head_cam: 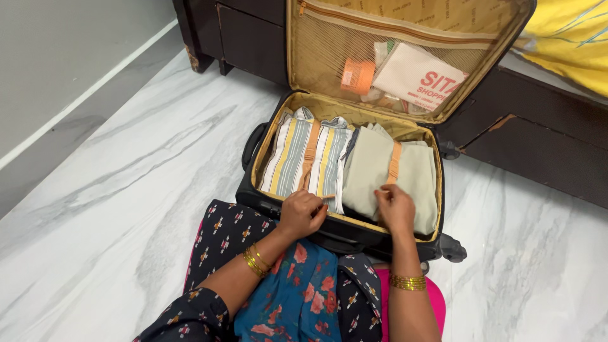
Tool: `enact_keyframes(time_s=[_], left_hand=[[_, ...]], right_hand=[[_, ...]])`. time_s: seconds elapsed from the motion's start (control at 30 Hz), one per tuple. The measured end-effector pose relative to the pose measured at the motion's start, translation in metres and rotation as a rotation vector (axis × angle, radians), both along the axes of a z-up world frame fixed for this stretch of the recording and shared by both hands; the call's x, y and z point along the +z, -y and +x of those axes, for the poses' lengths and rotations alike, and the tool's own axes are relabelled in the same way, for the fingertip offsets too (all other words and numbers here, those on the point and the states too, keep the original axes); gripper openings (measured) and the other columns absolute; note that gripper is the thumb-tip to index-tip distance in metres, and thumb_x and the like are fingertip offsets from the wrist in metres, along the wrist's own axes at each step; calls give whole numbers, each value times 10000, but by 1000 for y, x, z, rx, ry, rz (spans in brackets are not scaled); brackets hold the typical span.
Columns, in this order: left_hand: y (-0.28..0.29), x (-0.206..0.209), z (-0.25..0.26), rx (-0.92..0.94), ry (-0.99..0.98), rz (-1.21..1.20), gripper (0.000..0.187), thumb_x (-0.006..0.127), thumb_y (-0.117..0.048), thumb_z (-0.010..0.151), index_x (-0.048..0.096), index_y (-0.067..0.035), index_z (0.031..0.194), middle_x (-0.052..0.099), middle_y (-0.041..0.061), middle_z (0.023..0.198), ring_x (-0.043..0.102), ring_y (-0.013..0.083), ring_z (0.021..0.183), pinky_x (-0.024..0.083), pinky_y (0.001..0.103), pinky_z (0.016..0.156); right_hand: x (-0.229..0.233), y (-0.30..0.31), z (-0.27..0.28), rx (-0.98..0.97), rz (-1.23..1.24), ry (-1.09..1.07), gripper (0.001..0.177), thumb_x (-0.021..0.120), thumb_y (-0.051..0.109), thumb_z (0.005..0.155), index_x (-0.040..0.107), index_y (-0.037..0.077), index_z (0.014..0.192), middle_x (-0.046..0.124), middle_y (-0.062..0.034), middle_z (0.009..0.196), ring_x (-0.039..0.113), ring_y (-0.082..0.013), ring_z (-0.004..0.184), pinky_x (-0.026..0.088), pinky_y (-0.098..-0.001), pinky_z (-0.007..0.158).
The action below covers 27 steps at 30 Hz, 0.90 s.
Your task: The person opens a black suitcase, adjusts the contents, and secures the straps. They then close the suitcase, reposition it, and open it again to retrieve a small green packet from the mesh pocket.
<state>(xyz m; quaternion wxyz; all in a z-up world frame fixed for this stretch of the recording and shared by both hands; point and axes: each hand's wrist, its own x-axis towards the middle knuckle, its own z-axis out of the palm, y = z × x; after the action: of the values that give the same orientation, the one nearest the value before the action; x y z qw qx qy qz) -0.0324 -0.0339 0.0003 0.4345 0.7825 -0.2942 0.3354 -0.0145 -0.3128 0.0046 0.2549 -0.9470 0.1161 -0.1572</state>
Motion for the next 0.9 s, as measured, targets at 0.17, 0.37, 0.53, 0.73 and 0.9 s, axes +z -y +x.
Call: enact_keyframes(time_s=[0.17,0.37,0.53,0.73,0.9], left_hand=[[4,-4,4,53,-15,-27,158,763,-127,794,643,-87,700,600,58,642,603,291,645,475,420,601],[13,-4,6,136,75,35,169,757,-137,811,634,-96,703,578,66,658,596,292,657,477,417,614],[11,-4,8,126,69,28,169,761,-142,811,633,-96,711,580,62,662,596,288,661,476,419,623],[9,-3,6,120,59,-25,160,759,-138,822,636,-101,728,588,60,670,601,289,676,477,424,633],[10,-8,7,103,24,-30,179,756,-134,825,622,-95,713,600,61,672,598,290,669,471,424,629]], right_hand=[[42,-29,-16,36,-148,-30,301,758,347,854,771,137,1070,782,-135,1018,657,-354,1117,475,-444,1013],[165,-98,-115,413,-73,417,276,731,206,904,704,96,1155,718,-95,1174,516,-422,1346,335,-544,1192],[250,-142,-192,842,-393,638,371,783,429,841,662,302,1167,677,81,1172,507,-325,1350,230,-580,1206],[290,-175,-209,791,-539,653,333,763,481,887,662,466,1204,643,181,1157,562,-218,1279,329,-559,1183],[302,-174,-220,795,-385,443,329,701,467,838,648,399,1156,663,169,1134,587,-202,1302,334,-591,1200]])
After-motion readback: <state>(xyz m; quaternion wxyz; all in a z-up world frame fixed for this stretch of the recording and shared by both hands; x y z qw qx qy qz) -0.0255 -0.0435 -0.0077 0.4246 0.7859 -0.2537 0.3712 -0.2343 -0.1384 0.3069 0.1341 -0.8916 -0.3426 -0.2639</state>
